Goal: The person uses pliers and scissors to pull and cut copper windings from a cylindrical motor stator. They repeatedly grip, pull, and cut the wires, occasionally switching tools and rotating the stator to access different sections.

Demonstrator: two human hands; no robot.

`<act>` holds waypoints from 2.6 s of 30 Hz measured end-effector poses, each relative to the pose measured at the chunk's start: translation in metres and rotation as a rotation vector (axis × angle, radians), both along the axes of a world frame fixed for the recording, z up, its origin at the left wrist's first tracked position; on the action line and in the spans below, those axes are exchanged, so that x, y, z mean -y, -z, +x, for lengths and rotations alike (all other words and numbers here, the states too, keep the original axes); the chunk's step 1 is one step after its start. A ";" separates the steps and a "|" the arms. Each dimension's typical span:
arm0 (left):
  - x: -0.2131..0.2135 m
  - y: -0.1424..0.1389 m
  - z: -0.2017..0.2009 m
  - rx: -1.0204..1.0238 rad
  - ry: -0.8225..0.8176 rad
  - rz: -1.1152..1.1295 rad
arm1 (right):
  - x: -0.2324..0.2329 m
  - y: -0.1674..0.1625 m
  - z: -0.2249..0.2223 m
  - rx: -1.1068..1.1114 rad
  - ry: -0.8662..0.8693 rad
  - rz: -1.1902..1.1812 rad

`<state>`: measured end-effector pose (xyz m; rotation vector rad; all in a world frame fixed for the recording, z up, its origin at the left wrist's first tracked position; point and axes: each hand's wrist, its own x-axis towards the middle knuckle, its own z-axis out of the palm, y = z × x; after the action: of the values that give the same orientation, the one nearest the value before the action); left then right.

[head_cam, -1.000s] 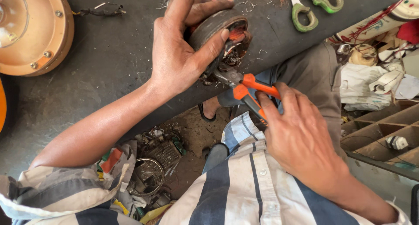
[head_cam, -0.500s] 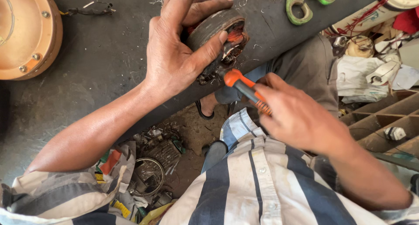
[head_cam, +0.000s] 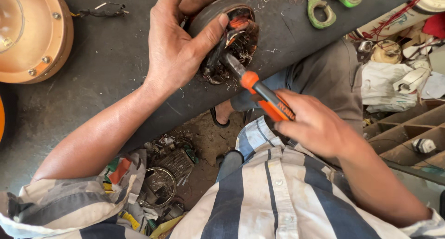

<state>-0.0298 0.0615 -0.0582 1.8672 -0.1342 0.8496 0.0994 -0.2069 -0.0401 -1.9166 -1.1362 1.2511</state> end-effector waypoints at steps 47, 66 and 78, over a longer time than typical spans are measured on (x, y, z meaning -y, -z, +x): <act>0.000 0.001 0.003 0.036 -0.013 0.117 | 0.018 0.025 -0.011 -0.692 0.310 -0.009; 0.002 -0.003 0.000 0.017 -0.021 0.115 | -0.002 -0.036 -0.052 1.019 -0.073 0.075; 0.004 -0.003 0.000 0.043 -0.025 0.173 | 0.009 0.024 -0.011 -0.542 0.325 0.040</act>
<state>-0.0298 0.0576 -0.0554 2.0162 -0.2171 0.9200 0.0884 -0.2155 -0.0645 -1.5136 -0.5418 1.4221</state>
